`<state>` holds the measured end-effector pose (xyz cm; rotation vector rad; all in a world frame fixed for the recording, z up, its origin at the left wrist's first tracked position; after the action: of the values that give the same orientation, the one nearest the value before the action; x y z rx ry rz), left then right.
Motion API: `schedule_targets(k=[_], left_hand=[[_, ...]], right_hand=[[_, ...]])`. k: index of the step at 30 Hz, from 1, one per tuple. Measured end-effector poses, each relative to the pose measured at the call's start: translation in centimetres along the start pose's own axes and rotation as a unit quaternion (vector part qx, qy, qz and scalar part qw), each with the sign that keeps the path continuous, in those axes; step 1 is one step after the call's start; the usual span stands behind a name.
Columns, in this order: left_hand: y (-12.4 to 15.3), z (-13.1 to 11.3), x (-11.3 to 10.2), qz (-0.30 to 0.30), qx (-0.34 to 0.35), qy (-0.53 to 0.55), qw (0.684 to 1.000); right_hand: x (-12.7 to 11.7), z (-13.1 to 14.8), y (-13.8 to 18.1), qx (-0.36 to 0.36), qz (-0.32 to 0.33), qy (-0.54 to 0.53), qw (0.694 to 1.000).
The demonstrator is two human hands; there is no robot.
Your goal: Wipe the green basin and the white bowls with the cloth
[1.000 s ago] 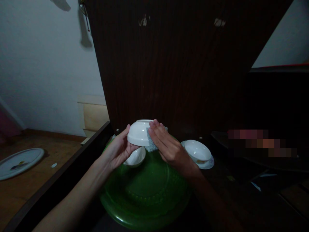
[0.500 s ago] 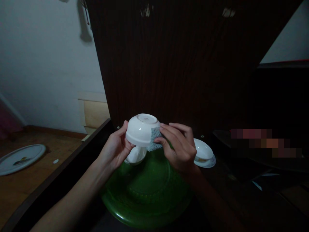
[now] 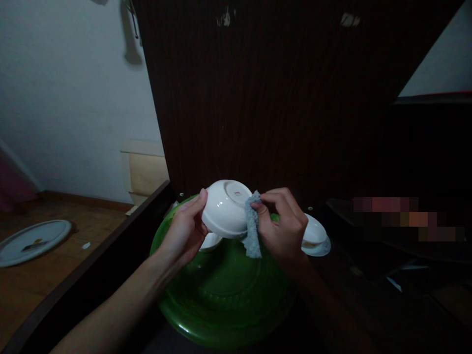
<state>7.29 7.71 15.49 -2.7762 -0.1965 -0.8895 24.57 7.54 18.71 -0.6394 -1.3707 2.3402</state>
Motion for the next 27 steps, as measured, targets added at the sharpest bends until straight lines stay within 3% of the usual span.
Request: schedule_targets(k=[6, 11, 14, 22, 27], left_hand=[[0.1, -0.4, 0.1, -0.049, -0.006, 0.042, 0.998], [0.0, -1.2, 0.4, -0.054, -0.003, 0.107, 0.993], [0.0, -1.3, 0.6, -0.068, 0.007, 0.143, 0.987], [0.4, -0.8, 0.8, -0.052, 0.001, 0.173, 0.984], [0.6, -0.7, 0.7, -0.044, 0.003, 0.168, 0.985]], right_hand=[[0.3, 0.7, 0.2, 0.020, 0.016, -0.042, 0.999], [1.1, 1.7, 0.3, -0.070, 0.115, -0.049, 0.990], [1.1, 1.8, 0.5, -0.138, 0.142, -0.088, 0.976], [0.2, 1.5, 1.7, -0.215, 0.027, -0.054, 0.975], [-0.1, 1.2, 2.2, -0.198, -0.016, -0.022, 0.980]])
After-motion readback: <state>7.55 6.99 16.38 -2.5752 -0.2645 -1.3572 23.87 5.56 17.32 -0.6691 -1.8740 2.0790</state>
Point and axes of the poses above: each hand's wrist, its own y-axis away from the middle knuckle, its own x-axis out of the palm, z = x × y, the point moved 5 cm from there along -y, towards the middle knuckle, and after that the axes turned 13 degrees about x, right-handed, at the moved point
